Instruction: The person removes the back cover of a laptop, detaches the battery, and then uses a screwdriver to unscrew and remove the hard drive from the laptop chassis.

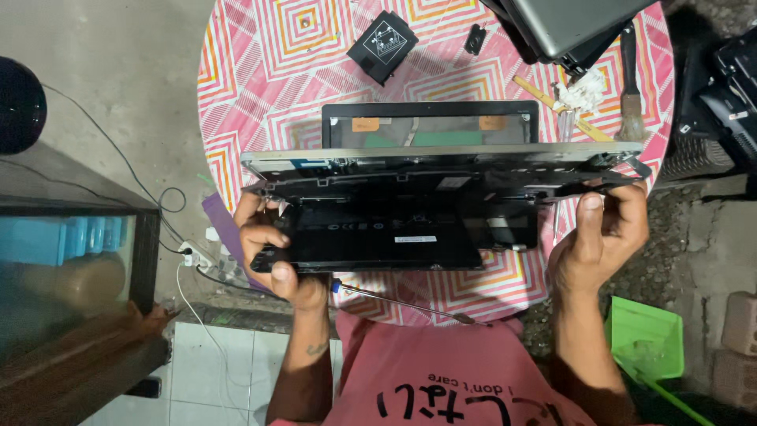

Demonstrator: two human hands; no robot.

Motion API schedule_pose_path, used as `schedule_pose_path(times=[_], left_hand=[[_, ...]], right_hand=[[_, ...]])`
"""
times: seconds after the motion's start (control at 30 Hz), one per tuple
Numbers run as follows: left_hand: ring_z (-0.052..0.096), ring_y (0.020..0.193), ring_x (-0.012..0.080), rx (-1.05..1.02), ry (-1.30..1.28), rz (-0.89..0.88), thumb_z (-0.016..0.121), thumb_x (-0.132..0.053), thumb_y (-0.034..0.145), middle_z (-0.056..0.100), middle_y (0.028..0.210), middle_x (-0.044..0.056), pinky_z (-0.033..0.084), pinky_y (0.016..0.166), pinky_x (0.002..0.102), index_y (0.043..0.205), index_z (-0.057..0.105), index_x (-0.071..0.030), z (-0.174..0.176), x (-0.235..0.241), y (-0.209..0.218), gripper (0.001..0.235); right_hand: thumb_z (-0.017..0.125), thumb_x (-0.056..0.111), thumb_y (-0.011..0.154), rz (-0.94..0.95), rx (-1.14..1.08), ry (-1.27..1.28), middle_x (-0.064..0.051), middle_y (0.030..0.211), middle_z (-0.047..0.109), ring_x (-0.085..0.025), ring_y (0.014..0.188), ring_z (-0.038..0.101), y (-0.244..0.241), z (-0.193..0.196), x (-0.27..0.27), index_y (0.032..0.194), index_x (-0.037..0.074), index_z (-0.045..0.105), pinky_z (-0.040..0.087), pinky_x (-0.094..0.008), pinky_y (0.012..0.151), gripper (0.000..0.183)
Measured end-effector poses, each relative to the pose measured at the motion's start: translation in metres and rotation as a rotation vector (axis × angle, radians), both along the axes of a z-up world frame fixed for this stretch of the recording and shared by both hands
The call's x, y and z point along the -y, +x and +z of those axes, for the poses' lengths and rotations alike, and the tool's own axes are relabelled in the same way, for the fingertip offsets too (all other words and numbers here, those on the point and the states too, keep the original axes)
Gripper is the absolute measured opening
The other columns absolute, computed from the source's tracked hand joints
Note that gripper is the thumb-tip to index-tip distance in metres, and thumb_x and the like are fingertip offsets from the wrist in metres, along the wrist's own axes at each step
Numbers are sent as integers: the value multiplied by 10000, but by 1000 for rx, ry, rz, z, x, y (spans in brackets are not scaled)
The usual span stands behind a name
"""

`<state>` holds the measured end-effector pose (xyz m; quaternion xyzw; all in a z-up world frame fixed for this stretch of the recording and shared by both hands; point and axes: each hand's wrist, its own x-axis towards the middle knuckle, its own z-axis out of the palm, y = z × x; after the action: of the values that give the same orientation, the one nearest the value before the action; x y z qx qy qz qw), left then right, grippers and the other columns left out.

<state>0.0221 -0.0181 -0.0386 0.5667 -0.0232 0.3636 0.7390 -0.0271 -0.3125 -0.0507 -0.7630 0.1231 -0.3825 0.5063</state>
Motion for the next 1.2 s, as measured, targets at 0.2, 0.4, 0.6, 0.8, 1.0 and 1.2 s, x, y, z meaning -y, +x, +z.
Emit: schedule_pose_path(times=[0.2,0.4,0.6,0.8,1.0,1.2], left_hand=[[530,1043,286,89,107,50,547,-644,933,544,933,94,401,1010,447,788,422,-146,5,2,14,533],[488,719,184,229,98,138,556,-762,876,429,667,-11,421,743,310,753,433,-162,12,2,10,625],[501,671,206,266,146,177,561,-746,877,434,631,15,443,737,339,724,471,-134,14,-20,7,637],[370,525,111,51,-118,198,398,-691,900,370,675,24,426,509,235,795,435,-119,-16,-97,17,583],[496,569,135,-649,155,503,412,-681,855,522,547,15,489,599,319,562,532,-109,-15,-181,117,653],[285,639,104,-967,885,90,577,-655,1037,205,646,-35,239,583,395,627,252,-207,-55,-204,221,689]], right_hand=[[609,334,985,-26,291,279,42,690,244,-63,672,270,35,-24,-12,910,143,409,246,-263,702,287],[578,298,1020,-62,355,146,37,799,233,-92,753,247,51,-15,-20,865,134,357,226,-321,723,316],[620,374,1020,-76,355,33,-8,888,351,-145,869,346,59,-12,-19,901,95,433,309,-359,838,356],[471,319,1109,-62,237,-43,9,866,240,-140,817,253,64,-19,-7,888,111,304,271,-357,787,347],[550,336,1104,2,142,77,20,816,326,-119,805,299,68,-27,3,853,117,385,304,-332,796,372],[582,308,1117,81,63,96,21,866,338,-118,850,320,65,-26,15,872,123,404,309,-312,835,355]])
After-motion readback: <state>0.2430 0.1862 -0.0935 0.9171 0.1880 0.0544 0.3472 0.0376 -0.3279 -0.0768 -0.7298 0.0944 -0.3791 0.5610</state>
